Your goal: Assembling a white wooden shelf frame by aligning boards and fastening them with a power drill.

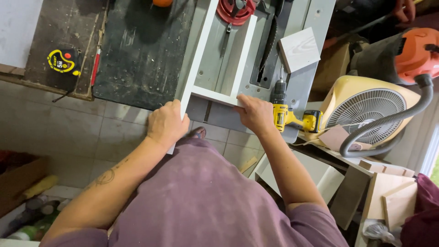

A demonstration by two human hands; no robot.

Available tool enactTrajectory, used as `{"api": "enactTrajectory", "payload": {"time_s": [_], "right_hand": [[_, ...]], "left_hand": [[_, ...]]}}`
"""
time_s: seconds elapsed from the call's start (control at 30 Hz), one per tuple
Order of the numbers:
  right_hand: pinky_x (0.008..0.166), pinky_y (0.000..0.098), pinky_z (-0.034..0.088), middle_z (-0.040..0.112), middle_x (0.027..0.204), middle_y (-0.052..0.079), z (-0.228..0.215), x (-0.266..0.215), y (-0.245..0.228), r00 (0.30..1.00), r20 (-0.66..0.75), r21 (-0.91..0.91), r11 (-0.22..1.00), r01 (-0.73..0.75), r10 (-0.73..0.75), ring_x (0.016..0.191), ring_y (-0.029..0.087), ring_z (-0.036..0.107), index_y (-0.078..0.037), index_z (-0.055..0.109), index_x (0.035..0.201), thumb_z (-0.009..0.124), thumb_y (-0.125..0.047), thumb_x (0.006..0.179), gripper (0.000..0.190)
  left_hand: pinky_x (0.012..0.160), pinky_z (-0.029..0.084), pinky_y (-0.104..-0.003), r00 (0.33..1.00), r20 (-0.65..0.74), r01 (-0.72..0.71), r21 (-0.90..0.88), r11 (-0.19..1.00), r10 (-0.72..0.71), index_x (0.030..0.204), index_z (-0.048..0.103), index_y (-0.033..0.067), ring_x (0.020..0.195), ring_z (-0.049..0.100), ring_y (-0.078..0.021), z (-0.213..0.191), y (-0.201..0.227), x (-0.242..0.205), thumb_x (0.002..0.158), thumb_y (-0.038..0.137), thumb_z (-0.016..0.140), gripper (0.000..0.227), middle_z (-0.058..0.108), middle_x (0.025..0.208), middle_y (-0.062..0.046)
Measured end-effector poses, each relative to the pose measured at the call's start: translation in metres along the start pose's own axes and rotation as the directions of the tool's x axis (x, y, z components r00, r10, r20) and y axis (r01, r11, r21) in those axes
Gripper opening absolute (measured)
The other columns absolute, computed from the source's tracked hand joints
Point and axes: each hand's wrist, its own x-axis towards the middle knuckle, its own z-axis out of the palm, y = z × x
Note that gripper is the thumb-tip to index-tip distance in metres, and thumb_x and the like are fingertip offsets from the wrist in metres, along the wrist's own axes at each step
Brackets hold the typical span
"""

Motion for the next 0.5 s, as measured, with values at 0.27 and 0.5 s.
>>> {"api": "enactTrajectory", "payload": {"time_s": [0.27, 0.5], "right_hand": [[0.059, 0.0391, 0.058, 0.062, 0.073, -0.005, 0.008, 0.000, 0.002, 0.999, -0.041, 0.008, 1.000, -0.023, 0.024, 0.071, 0.022, 0.073, -0.029, 0.063, 0.105, 0.076, -0.046, 0.092, 0.025], [0.060, 0.0399, 0.058, 0.064, 0.073, -0.006, 0.007, 0.010, -0.002, 0.998, -0.058, -0.012, 0.999, -0.039, 0.038, 0.071, 0.021, 0.073, -0.029, 0.065, 0.104, 0.082, -0.044, 0.085, 0.029]], "left_hand": [[0.068, 0.062, -0.057, 0.997, 0.060, -0.041, -0.100, 0.994, 0.047, 0.098, 0.061, 0.0089, 0.072, 0.077, -0.0453, 0.001, -0.009, 0.003, 0.090, 0.037, 0.061, 0.030, 0.070, 0.085, -0.015], [0.067, 0.062, -0.056, 0.994, 0.071, -0.072, -0.103, 0.992, 0.079, 0.099, 0.062, 0.0084, 0.073, 0.077, -0.0442, -0.004, -0.013, 0.006, 0.090, 0.037, 0.062, 0.030, 0.070, 0.084, -0.014]]}}
